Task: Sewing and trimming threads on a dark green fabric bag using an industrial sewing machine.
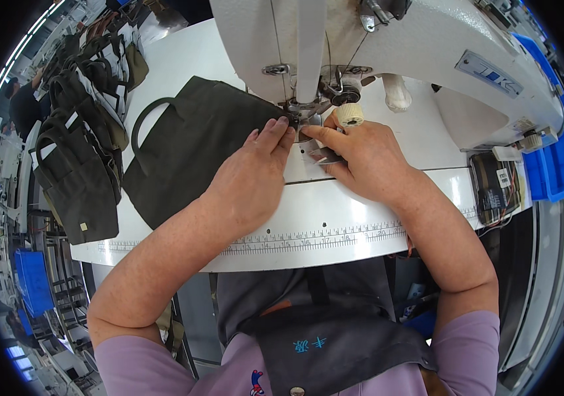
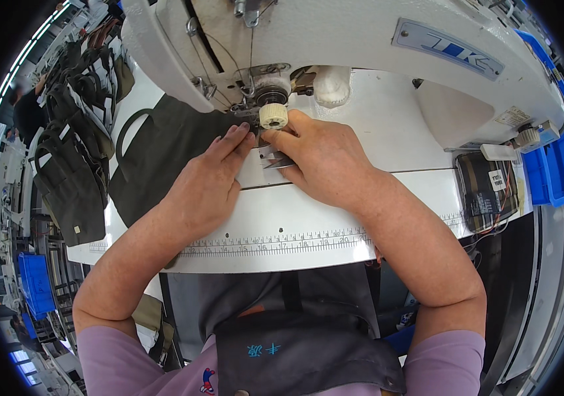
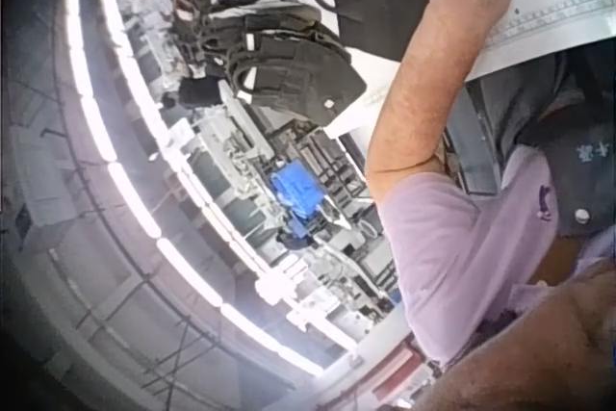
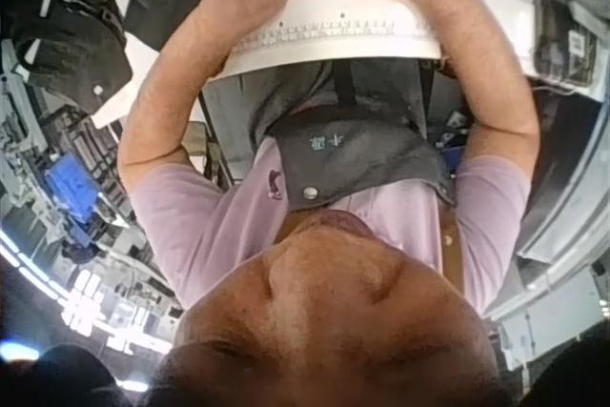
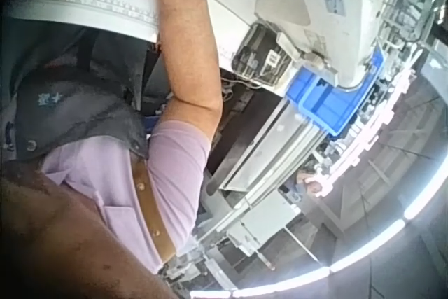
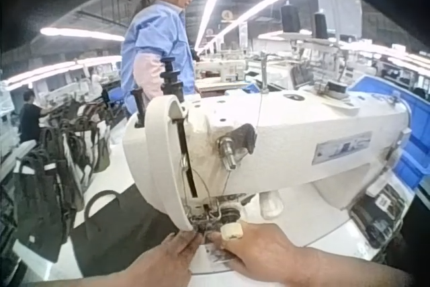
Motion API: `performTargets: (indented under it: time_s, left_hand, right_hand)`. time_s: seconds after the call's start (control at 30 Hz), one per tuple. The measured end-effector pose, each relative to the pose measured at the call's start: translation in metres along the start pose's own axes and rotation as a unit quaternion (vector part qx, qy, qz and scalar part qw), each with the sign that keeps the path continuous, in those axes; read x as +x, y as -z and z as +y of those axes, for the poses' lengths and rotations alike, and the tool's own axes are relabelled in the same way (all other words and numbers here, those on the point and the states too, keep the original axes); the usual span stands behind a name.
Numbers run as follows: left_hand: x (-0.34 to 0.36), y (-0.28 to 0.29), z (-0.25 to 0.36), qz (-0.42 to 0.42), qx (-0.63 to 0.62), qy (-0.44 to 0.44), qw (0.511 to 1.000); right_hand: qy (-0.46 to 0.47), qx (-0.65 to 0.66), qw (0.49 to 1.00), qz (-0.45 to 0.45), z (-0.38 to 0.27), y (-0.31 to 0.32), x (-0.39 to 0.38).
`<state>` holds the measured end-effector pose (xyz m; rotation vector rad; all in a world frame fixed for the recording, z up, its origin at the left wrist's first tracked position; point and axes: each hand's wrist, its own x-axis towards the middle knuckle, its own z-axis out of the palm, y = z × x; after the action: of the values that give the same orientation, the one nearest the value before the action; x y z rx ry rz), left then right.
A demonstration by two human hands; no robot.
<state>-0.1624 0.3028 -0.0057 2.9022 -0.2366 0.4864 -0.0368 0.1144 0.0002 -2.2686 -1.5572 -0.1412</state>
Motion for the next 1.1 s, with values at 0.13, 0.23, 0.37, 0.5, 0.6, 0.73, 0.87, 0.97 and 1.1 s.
performTargets:
  time_s: [0.13,0.23,0.37,0.5,0.6,0.73,0.87,0.97,1.1]
  left_hand:
    - [0.021,0.033,-0.007,-0.147,-0.055,0.016,0.988]
    - [0.028,0.032,-0.045,-0.149,-0.095,-0.041,0.983]
    - [0.006,0.009,-0.053,-0.062,-0.156,-0.103,0.98]
    - [0.006,0.007,-0.047,-0.063,-0.163,-0.075,0.982]
    - [0.007,0.006,-0.044,-0.054,-0.155,-0.065,0.984]
    - [0.005,-0.001,-0.04,-0.034,-0.137,-0.042,0.989]
    - [0.002,-0.006,-0.025,-0.006,-0.126,-0.007,0.992]
    - [0.0,-0.012,-0.011,0.005,-0.099,0.03,0.995]
    - [0.0,-0.022,0.006,0.018,-0.064,0.075,0.995]
  right_hand:
    - [-0.005,-0.016,1.0,-0.007,0.003,-0.004,0.0]
    - [0.004,-0.035,0.999,-0.009,0.0,-0.004,0.001]
    - [0.007,-0.041,0.999,-0.018,0.001,-0.006,0.003]
    - [0.0,-0.041,0.999,-0.018,0.002,-0.007,0.004]
    - [-0.003,-0.044,0.999,-0.016,0.001,-0.007,0.004]
    - [0.003,-0.05,0.999,-0.003,0.001,-0.006,0.003]
    - [0.011,-0.038,0.999,0.009,0.002,-0.006,0.0]
    - [0.015,-0.034,0.999,0.018,0.002,-0.006,-0.005]
    - [0.015,-0.028,0.999,0.017,0.003,-0.005,-0.007]
